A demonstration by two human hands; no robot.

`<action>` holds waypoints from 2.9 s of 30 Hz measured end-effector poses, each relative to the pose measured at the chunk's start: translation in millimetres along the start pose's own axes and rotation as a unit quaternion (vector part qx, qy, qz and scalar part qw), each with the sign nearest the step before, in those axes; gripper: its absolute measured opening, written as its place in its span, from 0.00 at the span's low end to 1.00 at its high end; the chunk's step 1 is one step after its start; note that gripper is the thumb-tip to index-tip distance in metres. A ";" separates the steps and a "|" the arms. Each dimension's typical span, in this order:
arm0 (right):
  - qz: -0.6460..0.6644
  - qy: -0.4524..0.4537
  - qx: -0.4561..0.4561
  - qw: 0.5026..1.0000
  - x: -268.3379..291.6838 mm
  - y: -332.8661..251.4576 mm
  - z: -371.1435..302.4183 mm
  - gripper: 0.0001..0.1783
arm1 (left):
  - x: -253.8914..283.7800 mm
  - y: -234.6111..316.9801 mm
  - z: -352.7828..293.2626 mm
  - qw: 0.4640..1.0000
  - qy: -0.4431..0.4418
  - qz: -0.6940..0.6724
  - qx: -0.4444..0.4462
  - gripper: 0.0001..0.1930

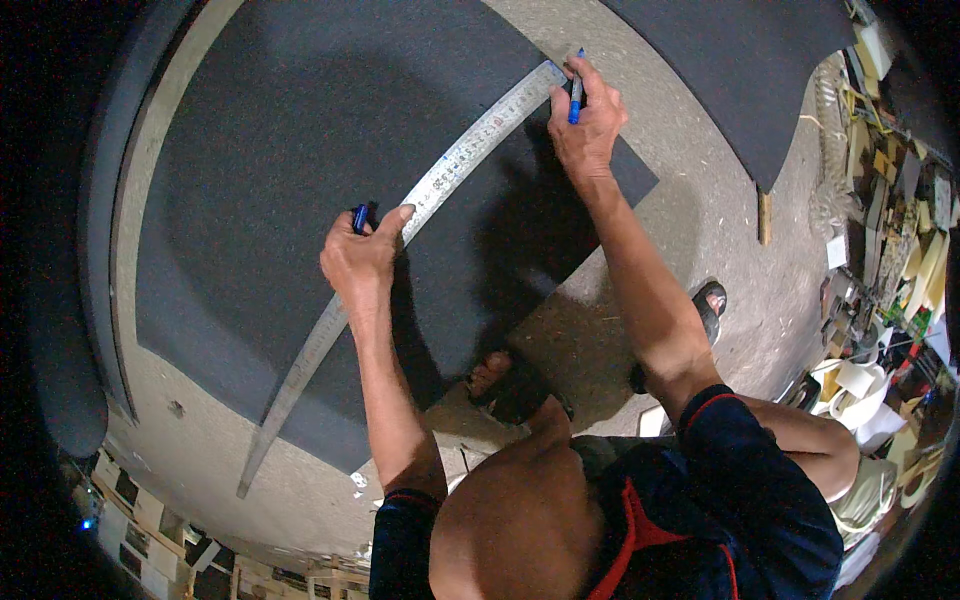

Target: The person measures and marks a large dark sheet of material using a metal ruler and a blue marker, then cuts along the marked lines with a utility knife. The person repeats the process on multiple sections of the material.

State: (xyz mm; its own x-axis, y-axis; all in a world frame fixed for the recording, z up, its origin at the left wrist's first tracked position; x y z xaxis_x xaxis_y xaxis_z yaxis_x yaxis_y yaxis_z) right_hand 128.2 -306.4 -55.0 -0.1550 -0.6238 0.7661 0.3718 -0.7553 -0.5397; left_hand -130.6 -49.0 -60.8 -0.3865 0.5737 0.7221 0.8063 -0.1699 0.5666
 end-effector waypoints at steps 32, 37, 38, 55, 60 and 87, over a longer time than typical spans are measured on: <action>-0.065 -0.033 0.033 0.997 5.9 -12.3 -4.8 0.30 | 22.3 -0.4 -18.9 0.993 -0.025 0.054 -0.104 0.23; -0.082 -0.056 0.133 0.986 -1.3 -55.3 -12.4 0.34 | 45.6 -3.3 -14.1 0.983 0.093 0.015 -0.159 0.21; -0.091 -0.058 0.142 0.984 -6.2 -72.1 -10.2 0.35 | 53.0 -8.3 -9.7 0.976 0.121 0.014 -0.181 0.21; -0.005 -0.110 0.323 0.940 -130.6 -224.1 56.8 0.29 | 147.8 46.5 140.4 0.905 0.201 0.181 -0.328 0.22; -0.039 -0.139 0.312 0.939 -154.7 -210.4 71.3 0.28 | 136.7 66.3 191.4 0.908 0.187 0.204 -0.314 0.23; 0.005 -0.138 0.294 0.946 -155.3 -196.2 91.9 0.35 | 120.2 49.0 238.7 0.943 0.145 0.149 -0.260 0.24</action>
State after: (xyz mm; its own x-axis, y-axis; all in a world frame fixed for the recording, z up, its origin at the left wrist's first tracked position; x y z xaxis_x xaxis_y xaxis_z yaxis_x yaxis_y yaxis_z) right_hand 163.4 -42.9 -36.0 0.0662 -0.4921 0.8680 0.8296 -0.4562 -0.3218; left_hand -30.7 202.9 -41.1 -0.3444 0.2090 0.9153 0.5990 -0.7018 0.3856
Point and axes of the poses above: each hand's wrist, its own z-axis towards the middle knuckle, its own x-axis out of the back of the hand, y = z × x, the point moved 10 cm from there along z, towards the middle knuckle, and after that the axes turned 6 degrees about -z, right-handed, at the moved point
